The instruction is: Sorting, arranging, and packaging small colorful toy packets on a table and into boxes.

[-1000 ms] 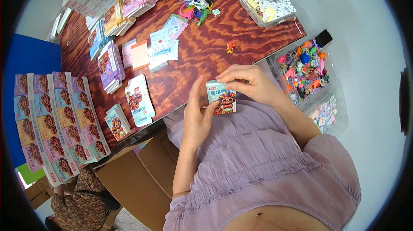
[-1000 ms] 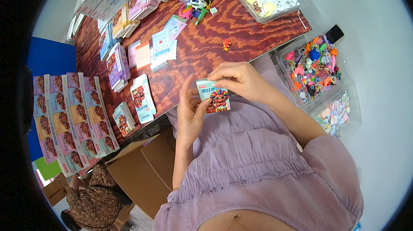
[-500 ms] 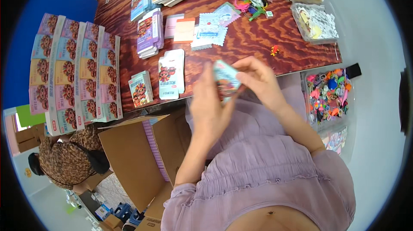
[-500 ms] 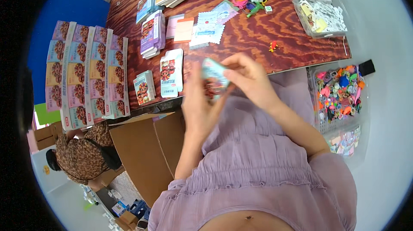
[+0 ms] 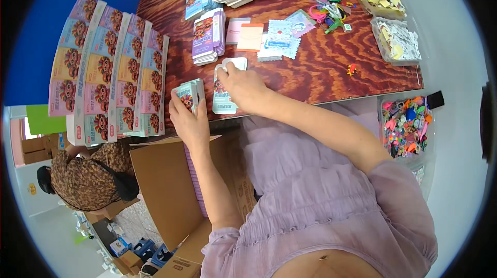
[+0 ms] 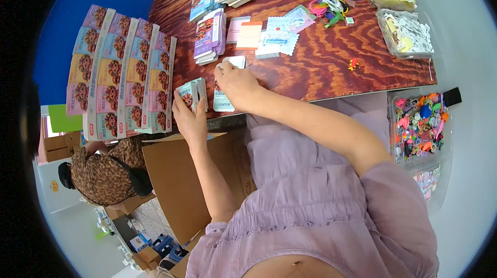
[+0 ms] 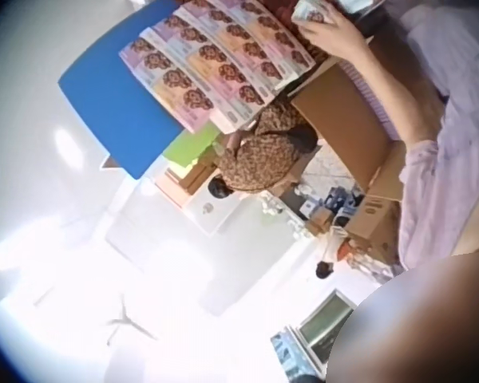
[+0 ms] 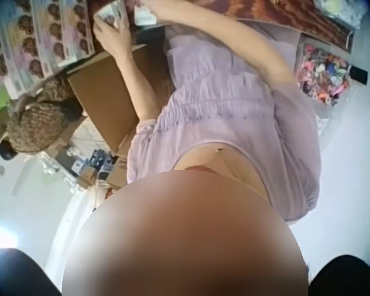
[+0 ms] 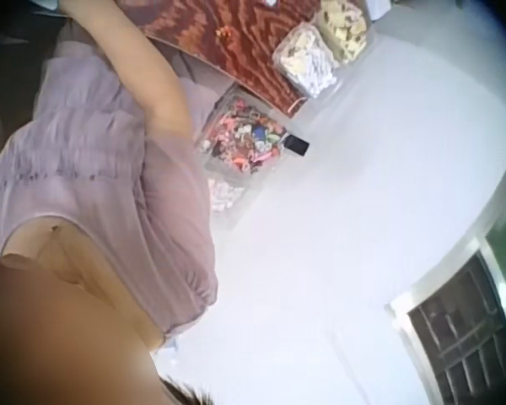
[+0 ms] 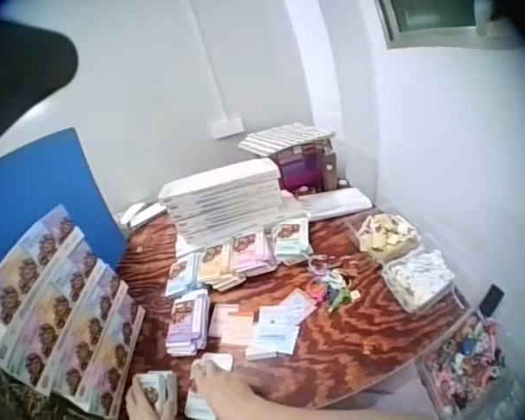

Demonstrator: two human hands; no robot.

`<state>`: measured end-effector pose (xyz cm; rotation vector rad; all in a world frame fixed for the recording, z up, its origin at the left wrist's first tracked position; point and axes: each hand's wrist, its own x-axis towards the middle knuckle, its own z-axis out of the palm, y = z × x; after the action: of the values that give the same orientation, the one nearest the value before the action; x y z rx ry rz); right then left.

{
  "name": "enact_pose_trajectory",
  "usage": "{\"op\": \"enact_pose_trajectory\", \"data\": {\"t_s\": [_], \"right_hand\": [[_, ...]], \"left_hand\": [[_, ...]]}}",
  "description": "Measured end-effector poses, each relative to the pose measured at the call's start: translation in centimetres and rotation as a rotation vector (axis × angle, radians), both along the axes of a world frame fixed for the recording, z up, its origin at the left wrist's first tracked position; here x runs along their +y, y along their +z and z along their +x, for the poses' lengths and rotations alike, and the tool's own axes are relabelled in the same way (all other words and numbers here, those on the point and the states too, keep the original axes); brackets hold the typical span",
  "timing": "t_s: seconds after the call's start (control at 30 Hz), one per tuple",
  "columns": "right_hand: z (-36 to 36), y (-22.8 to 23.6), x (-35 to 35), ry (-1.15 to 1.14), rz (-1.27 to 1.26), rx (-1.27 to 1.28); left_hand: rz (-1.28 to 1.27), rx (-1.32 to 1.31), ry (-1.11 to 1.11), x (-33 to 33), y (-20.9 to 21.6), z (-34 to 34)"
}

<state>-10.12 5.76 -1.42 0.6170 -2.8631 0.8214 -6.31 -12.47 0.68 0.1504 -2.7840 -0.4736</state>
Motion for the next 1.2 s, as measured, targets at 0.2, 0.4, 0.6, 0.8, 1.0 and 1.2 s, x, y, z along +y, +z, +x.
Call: {"op": "enact_pose_trajectory", "data": {"t_s": [0.2, 0.4, 0.6, 0.8, 1.0, 1.2], "right_hand": [[-1.6, 0.0, 2.5, -0.141, -0.211, -0.029], [4.7, 6.1, 10.0, 0.121, -0.495, -0.065], [10.1, 8.7, 13.5, 0.198, -0.470, -0.253], [11.5, 7.1, 15.4, -0.146, -0.756, 0.051], [11.8, 4.9, 15.9, 0.018, -1.054, -0.311], [12.4, 5.4, 14.8, -0.110, -1.300, -0.381]], "left_hand": [[0.092, 0.274, -0.175, 4.3, 2.5, 2.0], [0.767, -0.566, -0.590, 7.9, 5.0, 3.8], [1.224, -1.167, -0.889, 9.6, 1.8, 4.2], [1.403, -0.781, -0.634, 13.2, 2.2, 5.5], [1.575, -0.708, -0.687, 14.4, 0.3, 6.2], [1.646, -0.720, -0.618, 14.4, -2.1, 6.1]]}}
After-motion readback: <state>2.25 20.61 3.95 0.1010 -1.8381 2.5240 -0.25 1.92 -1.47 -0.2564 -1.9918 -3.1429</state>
